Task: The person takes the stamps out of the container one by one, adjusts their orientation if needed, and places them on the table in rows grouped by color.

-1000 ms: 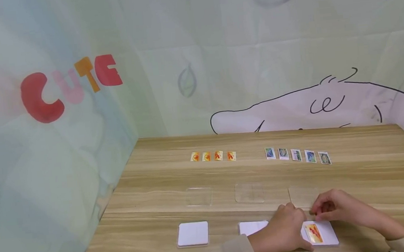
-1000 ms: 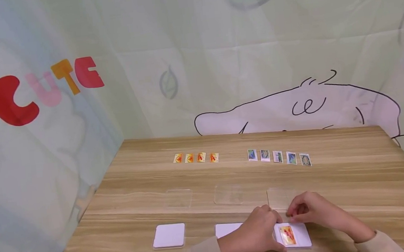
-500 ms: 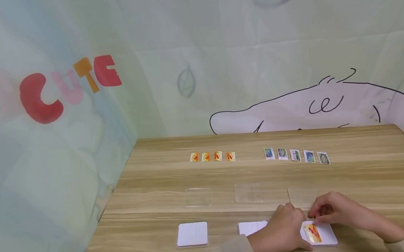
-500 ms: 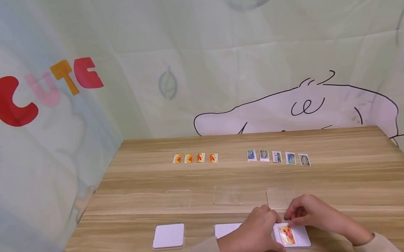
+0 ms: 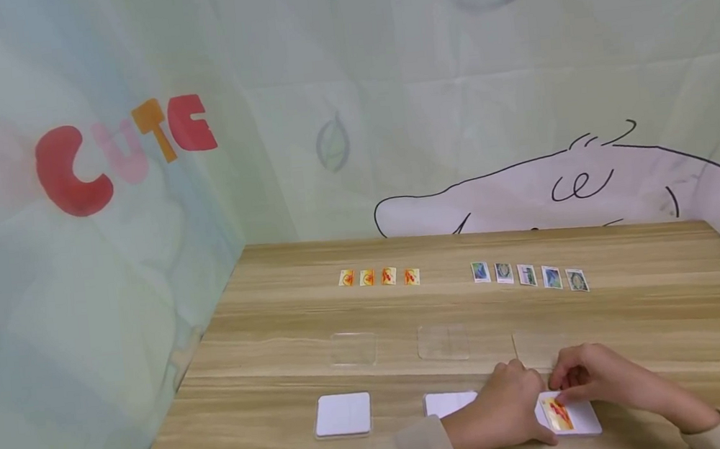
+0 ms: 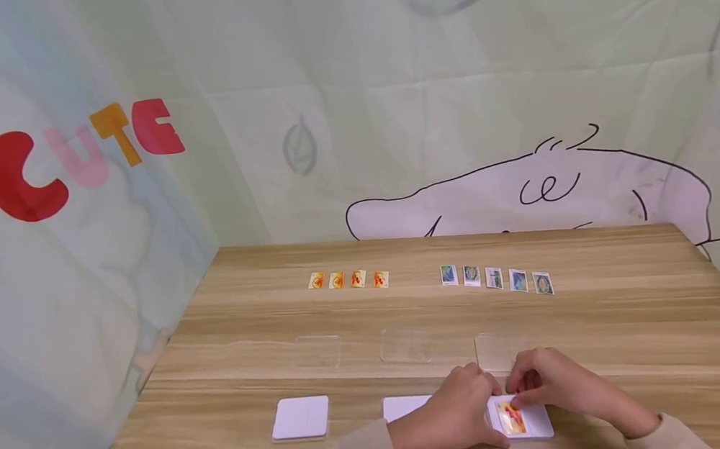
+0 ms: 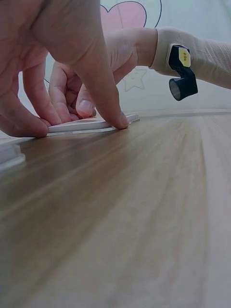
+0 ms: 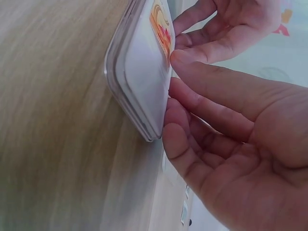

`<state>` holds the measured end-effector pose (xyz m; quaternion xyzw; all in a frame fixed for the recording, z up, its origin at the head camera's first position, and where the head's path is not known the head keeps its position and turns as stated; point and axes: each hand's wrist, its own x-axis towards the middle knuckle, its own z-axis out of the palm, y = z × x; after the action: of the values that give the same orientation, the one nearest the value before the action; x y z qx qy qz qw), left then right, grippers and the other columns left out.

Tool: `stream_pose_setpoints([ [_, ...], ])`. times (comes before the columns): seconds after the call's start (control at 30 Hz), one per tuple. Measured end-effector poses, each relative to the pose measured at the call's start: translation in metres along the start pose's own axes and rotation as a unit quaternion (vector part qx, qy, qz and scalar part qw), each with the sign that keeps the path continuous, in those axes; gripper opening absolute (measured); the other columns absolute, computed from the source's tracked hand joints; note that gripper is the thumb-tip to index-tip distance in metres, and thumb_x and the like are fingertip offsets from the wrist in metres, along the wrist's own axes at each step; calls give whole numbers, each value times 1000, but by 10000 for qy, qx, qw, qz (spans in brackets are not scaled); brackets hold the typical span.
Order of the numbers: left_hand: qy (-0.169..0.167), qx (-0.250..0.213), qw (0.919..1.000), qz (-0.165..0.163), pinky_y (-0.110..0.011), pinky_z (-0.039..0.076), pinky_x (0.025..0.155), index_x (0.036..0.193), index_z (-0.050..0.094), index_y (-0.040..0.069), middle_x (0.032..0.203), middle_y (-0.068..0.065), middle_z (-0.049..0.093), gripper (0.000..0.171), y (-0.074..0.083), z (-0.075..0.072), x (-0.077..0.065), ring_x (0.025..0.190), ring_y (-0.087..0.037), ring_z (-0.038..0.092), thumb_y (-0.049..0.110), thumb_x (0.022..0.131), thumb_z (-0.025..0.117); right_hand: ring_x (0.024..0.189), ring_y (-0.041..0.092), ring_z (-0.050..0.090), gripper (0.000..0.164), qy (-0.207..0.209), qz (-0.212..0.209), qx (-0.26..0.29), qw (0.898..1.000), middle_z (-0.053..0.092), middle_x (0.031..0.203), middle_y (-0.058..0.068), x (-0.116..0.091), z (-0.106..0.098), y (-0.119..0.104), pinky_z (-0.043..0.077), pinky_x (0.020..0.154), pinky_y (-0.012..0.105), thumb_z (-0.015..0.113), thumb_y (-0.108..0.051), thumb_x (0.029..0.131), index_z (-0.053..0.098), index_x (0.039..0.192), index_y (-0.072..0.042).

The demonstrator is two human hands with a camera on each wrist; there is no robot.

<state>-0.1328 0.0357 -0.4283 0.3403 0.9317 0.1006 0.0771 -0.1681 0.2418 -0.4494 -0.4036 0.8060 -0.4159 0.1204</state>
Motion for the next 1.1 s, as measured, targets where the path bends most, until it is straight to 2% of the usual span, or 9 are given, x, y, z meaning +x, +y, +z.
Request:
stream_pose_setpoints([
  [0.33, -35, 30, 10000, -13, -16, 31, 69, 88, 68, 20, 74, 15, 54, 44, 0, -1, 1, 73, -2, 41, 53, 67, 88, 67, -2, 51, 14, 74, -74, 4, 9999, 62, 76, -4, 0, 2, -1, 45, 50, 23, 80, 1, 79, 68, 84, -6],
  [0.77, -55, -6, 10000, -13, -17, 32, 69, 88, 68, 20, 75, 15, 54, 44, 0, -1, 1, 74, -1, 41, 53, 67, 88, 67, -2, 50, 16, 128, 81, -101, 9998, 61, 76, -6, 0, 4, 0, 45, 50, 23, 81, 1, 78, 68, 83, -7],
  [1.1, -8, 15, 10000, -4, -17, 32, 70, 88, 69, 21, 75, 16, 55, 44, 0, 0, 2, 75, -1, 42, 53, 66, 89, 68, -2, 51, 17, 133, -71, -35, 9999, 62, 76, -5, 0, 4, 1, 45, 51, 23, 80, 3, 77, 67, 83, -7],
])
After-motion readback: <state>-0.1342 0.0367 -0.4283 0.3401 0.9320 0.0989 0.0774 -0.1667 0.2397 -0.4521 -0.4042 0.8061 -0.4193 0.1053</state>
